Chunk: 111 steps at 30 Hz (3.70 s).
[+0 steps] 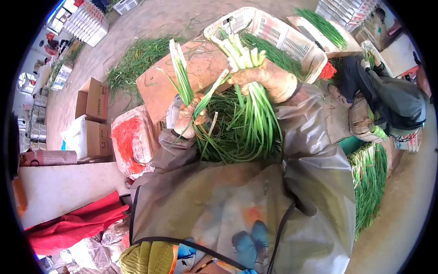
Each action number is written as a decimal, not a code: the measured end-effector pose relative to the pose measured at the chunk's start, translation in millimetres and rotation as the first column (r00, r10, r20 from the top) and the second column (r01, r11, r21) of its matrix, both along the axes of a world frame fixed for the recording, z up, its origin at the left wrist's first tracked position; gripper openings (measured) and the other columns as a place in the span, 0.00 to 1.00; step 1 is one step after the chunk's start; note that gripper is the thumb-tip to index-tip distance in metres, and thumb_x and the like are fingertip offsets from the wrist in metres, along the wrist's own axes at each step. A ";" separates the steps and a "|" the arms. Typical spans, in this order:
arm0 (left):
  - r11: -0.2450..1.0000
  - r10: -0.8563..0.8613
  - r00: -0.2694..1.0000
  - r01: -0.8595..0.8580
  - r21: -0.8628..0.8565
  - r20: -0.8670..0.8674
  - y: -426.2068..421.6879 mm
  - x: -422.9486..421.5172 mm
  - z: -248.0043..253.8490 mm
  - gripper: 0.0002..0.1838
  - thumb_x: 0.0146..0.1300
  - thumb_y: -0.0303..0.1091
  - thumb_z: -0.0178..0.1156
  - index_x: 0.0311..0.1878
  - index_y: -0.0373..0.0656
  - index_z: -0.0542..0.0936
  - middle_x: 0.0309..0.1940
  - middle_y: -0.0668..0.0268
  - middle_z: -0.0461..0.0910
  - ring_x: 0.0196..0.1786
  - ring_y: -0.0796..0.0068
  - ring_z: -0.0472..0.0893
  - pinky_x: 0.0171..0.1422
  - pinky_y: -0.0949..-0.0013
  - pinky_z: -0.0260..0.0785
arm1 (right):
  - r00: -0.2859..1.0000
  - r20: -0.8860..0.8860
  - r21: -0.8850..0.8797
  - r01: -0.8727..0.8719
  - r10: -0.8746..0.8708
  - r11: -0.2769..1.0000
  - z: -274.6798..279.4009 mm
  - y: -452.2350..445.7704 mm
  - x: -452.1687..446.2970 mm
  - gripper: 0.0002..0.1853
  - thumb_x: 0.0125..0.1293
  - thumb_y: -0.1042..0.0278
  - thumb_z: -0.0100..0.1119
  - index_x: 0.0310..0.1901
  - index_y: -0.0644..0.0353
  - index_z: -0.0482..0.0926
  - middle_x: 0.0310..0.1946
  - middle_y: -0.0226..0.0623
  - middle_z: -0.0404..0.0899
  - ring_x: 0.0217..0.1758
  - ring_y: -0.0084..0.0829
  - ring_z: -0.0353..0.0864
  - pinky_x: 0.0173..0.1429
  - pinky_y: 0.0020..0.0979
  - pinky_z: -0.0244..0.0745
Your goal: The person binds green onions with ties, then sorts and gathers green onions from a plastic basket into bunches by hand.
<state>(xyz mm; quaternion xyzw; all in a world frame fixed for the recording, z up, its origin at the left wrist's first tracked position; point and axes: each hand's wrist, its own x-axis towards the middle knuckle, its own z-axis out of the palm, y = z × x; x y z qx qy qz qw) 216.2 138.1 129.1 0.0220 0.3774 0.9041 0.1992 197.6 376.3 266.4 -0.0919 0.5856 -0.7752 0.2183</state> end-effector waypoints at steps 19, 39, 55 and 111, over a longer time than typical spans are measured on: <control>0.968 0.240 0.969 -0.234 -0.095 0.065 0.5 -1.5 -16.0 0.10 0.64 0.37 0.53 0.38 0.39 0.73 0.20 0.67 0.71 0.16 0.81 0.66 0.15 0.78 0.55 | 0.919 -0.213 0.094 0.359 -0.333 0.929 -31.4 1.0 -29.9 0.18 0.53 0.71 0.64 0.46 0.61 0.77 0.31 0.33 0.80 0.29 0.23 0.77 0.32 0.22 0.73; 0.955 -0.118 0.965 0.046 -0.293 -0.233 23.4 13.1 36.0 0.38 0.62 0.62 0.42 0.59 0.34 0.65 0.24 0.67 0.75 0.19 0.85 0.66 0.22 0.84 0.57 | 0.977 0.039 -0.158 0.213 -0.209 0.964 -21.3 18.5 -31.2 0.15 0.54 0.68 0.61 0.42 0.65 0.75 0.26 0.34 0.76 0.28 0.24 0.76 0.32 0.22 0.73; 0.953 -0.073 0.984 0.021 -0.302 -0.161 18.7 7.9 13.9 0.28 0.61 0.49 0.54 0.56 0.36 0.68 0.39 0.62 0.77 0.41 0.73 0.76 0.46 0.73 0.69 | 0.982 -0.111 0.215 0.173 -0.152 0.961 -57.7 -24.2 -41.2 0.14 0.51 0.71 0.66 0.39 0.66 0.77 0.30 0.33 0.80 0.29 0.24 0.77 0.35 0.24 0.72; 0.980 0.116 0.993 -0.118 -0.162 -0.024 40.4 10.2 34.4 0.13 0.55 0.29 0.62 0.43 0.39 0.76 0.36 0.67 0.79 0.34 0.76 0.78 0.39 0.74 0.72 | 0.975 -0.191 0.343 0.175 -0.114 0.923 -68.1 -39.1 -29.6 0.19 0.48 0.70 0.67 0.41 0.70 0.76 0.31 0.37 0.80 0.31 0.24 0.78 0.37 0.25 0.73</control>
